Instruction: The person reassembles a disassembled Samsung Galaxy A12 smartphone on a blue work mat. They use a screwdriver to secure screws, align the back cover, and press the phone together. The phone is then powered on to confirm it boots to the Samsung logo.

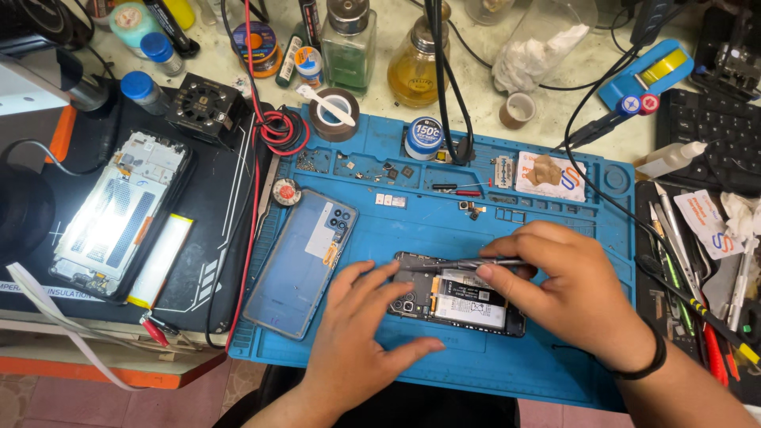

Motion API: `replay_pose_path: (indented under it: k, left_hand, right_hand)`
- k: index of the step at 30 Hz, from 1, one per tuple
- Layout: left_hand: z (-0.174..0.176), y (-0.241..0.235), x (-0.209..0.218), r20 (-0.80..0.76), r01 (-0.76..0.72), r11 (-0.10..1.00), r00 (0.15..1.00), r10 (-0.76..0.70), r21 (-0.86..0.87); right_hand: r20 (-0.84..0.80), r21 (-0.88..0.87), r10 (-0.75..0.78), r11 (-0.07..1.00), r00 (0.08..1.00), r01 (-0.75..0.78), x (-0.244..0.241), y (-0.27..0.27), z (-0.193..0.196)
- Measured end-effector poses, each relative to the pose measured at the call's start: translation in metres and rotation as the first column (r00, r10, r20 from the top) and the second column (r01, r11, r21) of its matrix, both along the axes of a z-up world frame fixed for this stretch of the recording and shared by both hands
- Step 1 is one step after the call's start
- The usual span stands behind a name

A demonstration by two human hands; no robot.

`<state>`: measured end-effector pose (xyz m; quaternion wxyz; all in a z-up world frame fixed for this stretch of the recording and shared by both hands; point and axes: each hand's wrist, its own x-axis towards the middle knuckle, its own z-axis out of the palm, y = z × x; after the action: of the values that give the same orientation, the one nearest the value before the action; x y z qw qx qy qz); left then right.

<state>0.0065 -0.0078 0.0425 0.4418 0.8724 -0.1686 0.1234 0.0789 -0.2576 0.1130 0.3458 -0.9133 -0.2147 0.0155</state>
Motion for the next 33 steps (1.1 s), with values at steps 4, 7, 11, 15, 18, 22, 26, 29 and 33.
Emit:
replay_pose_path:
  k: [4, 7, 11, 15, 18, 22, 26, 29, 33]
  left_hand:
    - [0.006, -0.004, 0.003, -0.012, 0.006, 1.0, 1.0, -0.006, 0.015]
    - [0.005, -0.004, 0.003, -0.012, -0.008, 1.0, 1.0, 0.008, 0.01]
    - [0.005, -0.001, 0.003, -0.045, 0.001, 1.0, 0.999, -0.001, -0.004]
    - [0.005, 0.001, 0.005, -0.065, 0.019, 1.0, 0.998, -0.019, -0.008]
    - [0.006, 0.0, 0.005, -0.047, 0.024, 1.0, 0.999, -0.024, 0.001]
    - [0.006, -0.001, 0.005, -0.046, 0.018, 1.0, 0.999, -0.017, 0.003]
    - [0.006, -0.001, 0.007, -0.076, 0.015, 1.0, 0.997, -0.016, -0.008]
    - [0.004, -0.001, 0.006, -0.082, 0.01, 1.0, 0.997, -0.01, -0.004]
    - [0.002, -0.002, 0.007, -0.051, 0.005, 1.0, 0.999, -0.005, 0.005]
  right_hand:
    - [0.227, -0.186, 0.147, 0.977, 0.963, -0.106, 0.012, 0.019, 0.024]
    - [0.274, -0.294, 0.238, 0.943, 0.932, -0.154, 0.02, 0.034, 0.032]
    - [0.248, -0.352, 0.329, 0.907, 0.911, -0.231, 0.029, 0.051, 0.04]
    - [0.198, -0.412, 0.418, 0.856, 0.886, -0.312, 0.037, 0.065, 0.048]
    - [0.204, -0.431, 0.565, 0.785, 0.8, -0.444, 0.041, 0.074, 0.053]
    - [-0.073, -0.677, 0.548, 0.586, 0.833, -0.445, 0.042, 0.09, 0.054]
    - [0.152, -0.588, 0.633, 0.675, 0.759, -0.445, 0.048, 0.1, 0.059]
    - [-0.034, -0.667, 0.575, 0.597, 0.818, -0.447, 0.052, 0.105, 0.061]
    - [0.044, -0.597, 0.606, 0.653, 0.794, -0.466, 0.053, 0.104, 0.062]
